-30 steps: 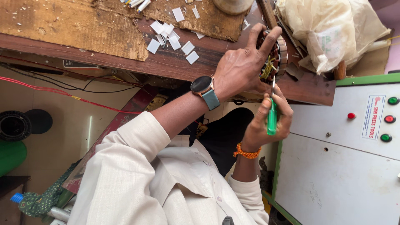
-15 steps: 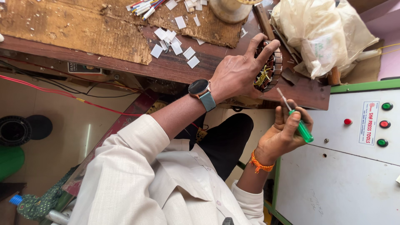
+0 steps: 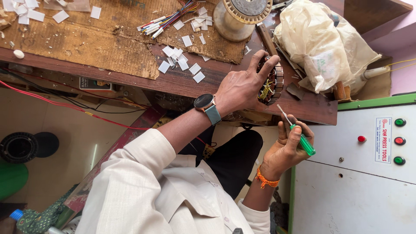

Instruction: The person uses a green-handled screwdriver to pry and adjust small white insulating pieces between copper windings on a cylindrical stator core. They rotate the stator to access different slots and continue inserting or seating the pieces throughout the clip.

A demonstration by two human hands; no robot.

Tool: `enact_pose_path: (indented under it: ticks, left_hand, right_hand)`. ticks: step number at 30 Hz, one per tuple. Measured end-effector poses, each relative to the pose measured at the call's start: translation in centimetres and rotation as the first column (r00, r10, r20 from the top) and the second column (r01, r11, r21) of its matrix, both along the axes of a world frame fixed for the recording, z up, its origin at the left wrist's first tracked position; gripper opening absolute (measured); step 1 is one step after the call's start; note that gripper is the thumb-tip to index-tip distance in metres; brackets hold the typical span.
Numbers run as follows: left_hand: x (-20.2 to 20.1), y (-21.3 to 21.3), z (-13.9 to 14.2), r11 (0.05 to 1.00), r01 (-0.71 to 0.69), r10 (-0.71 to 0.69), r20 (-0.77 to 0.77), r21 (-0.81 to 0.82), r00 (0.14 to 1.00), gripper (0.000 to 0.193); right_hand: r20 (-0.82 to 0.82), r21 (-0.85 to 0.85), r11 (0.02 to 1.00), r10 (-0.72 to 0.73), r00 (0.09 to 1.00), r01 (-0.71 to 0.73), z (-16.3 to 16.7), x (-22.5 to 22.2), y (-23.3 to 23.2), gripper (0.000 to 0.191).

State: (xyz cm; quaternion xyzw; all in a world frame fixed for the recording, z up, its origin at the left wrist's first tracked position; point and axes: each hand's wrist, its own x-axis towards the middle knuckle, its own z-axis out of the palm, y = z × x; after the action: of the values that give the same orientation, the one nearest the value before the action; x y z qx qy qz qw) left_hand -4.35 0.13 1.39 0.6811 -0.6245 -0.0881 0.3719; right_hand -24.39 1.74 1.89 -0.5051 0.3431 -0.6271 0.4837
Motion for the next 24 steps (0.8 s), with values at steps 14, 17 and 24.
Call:
enact_pose_path:
  ticks: [14, 17, 24]
  left_hand:
    - [2.9, 0.1, 1.2, 0.985, 0.119, -0.127, 0.059, 0.127, 0.990, 0.129]
    - [3.7, 0.2, 1.1, 0.982, 0.120, -0.128, 0.050, 0.144, 0.991, 0.131]
    - [4.5, 0.4, 0.8, 0.976, 0.111, -0.128, 0.083, 0.187, 0.988, 0.133]
  right_hand:
    - [0.146, -0.026, 0.992, 0.129, 0.981, -0.126, 1.2, -0.6, -0.7, 0.023]
    - [0.202, -0.031, 0.987, 0.159, 0.966, -0.156, 1.9, -0.7, -0.4, 0.022]
    - [0.293, -0.058, 0.975, 0.223, 0.930, -0.215, 3.2, -0.7, 0.2, 0.022]
